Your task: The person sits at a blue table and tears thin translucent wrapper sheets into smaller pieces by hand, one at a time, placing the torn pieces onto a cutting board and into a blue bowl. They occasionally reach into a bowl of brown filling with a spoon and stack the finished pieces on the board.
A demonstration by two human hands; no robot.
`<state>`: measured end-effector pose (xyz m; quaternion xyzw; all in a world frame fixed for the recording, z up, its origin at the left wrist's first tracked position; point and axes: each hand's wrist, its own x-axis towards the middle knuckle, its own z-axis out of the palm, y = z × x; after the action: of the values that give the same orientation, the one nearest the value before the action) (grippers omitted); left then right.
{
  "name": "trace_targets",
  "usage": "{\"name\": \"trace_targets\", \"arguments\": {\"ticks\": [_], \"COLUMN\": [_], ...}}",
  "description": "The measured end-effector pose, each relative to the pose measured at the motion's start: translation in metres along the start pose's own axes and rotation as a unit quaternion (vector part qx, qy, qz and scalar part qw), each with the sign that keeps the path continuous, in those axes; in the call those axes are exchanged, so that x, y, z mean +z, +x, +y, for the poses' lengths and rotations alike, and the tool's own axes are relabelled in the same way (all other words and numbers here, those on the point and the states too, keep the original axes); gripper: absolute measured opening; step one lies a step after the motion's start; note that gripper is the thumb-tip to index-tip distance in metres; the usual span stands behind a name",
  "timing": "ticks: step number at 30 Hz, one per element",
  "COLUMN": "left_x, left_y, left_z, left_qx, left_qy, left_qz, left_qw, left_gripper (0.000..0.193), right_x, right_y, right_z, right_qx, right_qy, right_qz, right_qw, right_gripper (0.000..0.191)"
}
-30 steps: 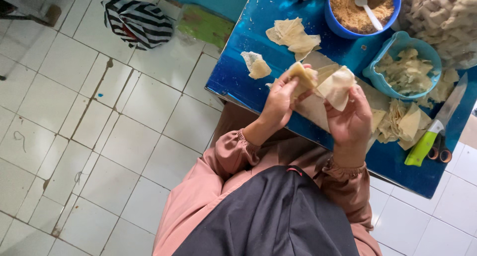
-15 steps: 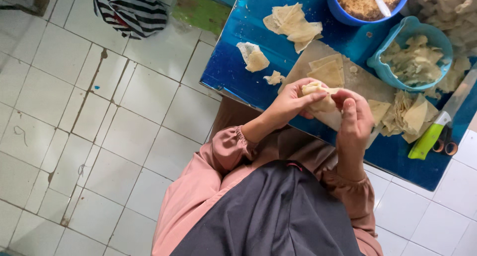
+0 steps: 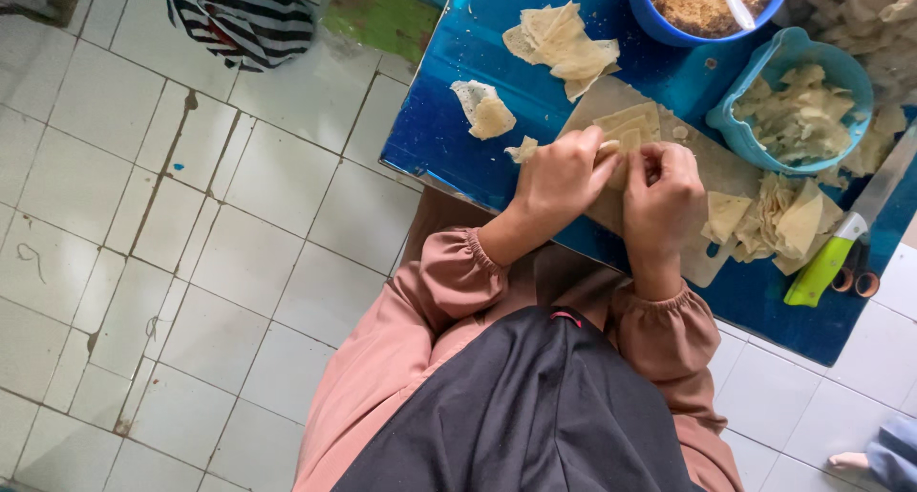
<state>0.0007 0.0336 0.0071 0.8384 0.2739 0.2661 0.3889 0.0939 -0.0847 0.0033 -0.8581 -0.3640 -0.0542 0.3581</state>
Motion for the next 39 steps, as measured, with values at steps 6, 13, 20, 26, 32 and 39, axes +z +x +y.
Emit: {"name": "trace_targets", "arguments": {"ticks": [6, 13, 20, 26, 32, 39], "left_x": [-0.028, -0.030, -0.023, -0.008, -0.004, 0.000], "left_y": [-0.006, -0.017, -0.031, -0.028, -0.028, -0.035], "left_z": [-0.024, -0.017, 0.003, -0.003, -0.023, -0.017], "left_qx": [-0.073, -0.147, -0.082, -0.116, -0.177, -0.207], "left_qy": [-0.305, -0.767, -0.771, -0.722, -0.734, -0.684], "left_qz": [-0.039, -0.195, -0.217, -0.168, -0.075, -0.144], "left_qw": [0.949, 0.594, 0.593, 0.661, 0.651, 0.684], "left_gripper": [0.037, 0.070, 0.073, 0.052, 0.041, 0.042], "right_x": [-0.009, -0.036, -0.033, -0.033, -0.044, -0.053], "right_y": [0.002, -0.005, -0.008, -0.004, 0.001, -0.021], "right_z": [-0.019, -0.052, -0.057, -0.032, -0.020, -0.048], "right_qx": [-0.102, -0.111, -0.009, 0.136, 0.265, -0.178], "right_qy": [-0.110, 0.024, 0.263, 0.616, 0.732, 0.134], "right_qz": [0.015, 0.043, -0.045, -0.119, -0.058, 0.001], "right_qw": [0.989, 0.993, 0.964, 0.766, 0.626, 0.975], "right_gripper": [0.010, 0.010, 0.009, 0.001, 0.015, 0.014]}}
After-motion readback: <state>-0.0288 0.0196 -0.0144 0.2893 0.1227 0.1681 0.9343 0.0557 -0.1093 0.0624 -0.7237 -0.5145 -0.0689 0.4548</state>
